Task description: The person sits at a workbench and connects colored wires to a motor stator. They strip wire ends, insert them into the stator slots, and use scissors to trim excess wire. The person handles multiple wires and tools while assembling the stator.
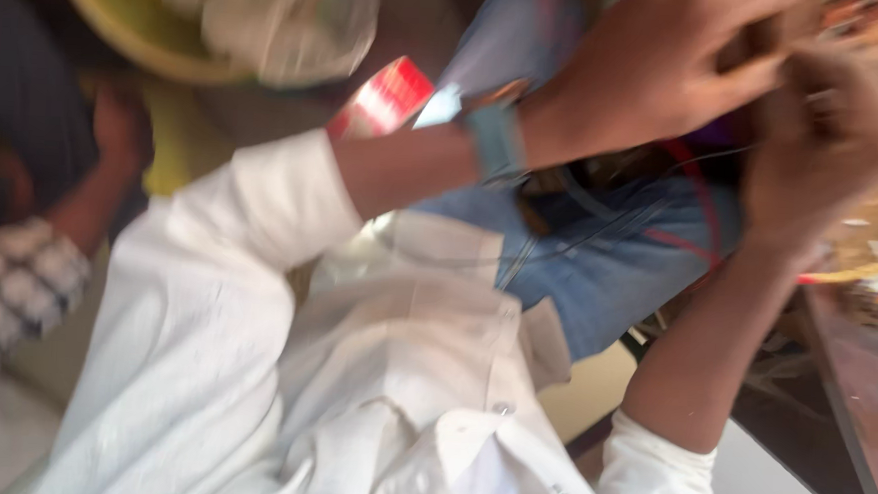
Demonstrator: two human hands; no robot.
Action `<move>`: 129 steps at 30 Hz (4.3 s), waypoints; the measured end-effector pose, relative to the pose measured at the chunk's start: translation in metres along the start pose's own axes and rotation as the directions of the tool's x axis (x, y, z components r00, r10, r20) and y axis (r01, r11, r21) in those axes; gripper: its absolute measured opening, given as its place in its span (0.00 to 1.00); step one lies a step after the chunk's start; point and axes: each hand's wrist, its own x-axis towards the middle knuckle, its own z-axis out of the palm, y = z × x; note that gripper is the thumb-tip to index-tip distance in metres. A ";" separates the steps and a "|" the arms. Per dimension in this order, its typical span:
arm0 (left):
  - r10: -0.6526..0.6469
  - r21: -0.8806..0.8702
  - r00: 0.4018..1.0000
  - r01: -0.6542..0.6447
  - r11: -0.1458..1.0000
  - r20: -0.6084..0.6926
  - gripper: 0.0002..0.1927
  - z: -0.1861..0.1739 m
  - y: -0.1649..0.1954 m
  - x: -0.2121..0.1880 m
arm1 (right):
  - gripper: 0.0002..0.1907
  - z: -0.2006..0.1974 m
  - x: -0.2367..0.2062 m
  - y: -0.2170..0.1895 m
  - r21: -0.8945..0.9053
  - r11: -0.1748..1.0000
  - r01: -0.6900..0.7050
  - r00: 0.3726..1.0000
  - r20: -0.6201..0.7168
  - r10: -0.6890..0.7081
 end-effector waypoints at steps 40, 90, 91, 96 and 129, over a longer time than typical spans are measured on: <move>-0.672 -0.583 0.560 0.779 0.230 0.484 0.12 -0.014 0.013 -0.010 | 0.13 -0.025 0.042 -0.072 0.000 0.981 0.194 0.976 0.102 -0.193; -0.607 0.053 0.711 0.633 0.772 0.356 0.06 -0.011 0.002 -0.007 | 0.12 -0.037 0.044 -0.062 0.020 0.964 0.265 0.950 0.163 -0.265; -0.682 -0.092 0.580 0.787 0.609 0.446 0.07 -0.010 -0.006 -0.009 | 0.12 -0.036 0.044 -0.063 0.004 0.964 0.267 0.952 0.152 -0.264; -0.653 -0.300 0.224 0.954 -0.005 0.723 0.11 -0.016 -0.043 -0.021 | 0.12 -0.034 0.042 -0.065 -0.042 0.955 0.293 0.952 0.104 -0.288; 0.213 0.218 0.925 -0.289 0.932 0.314 0.08 -0.012 0.015 0.034 | 0.11 -0.045 0.042 -0.056 0.218 0.969 0.117 0.965 0.205 -0.163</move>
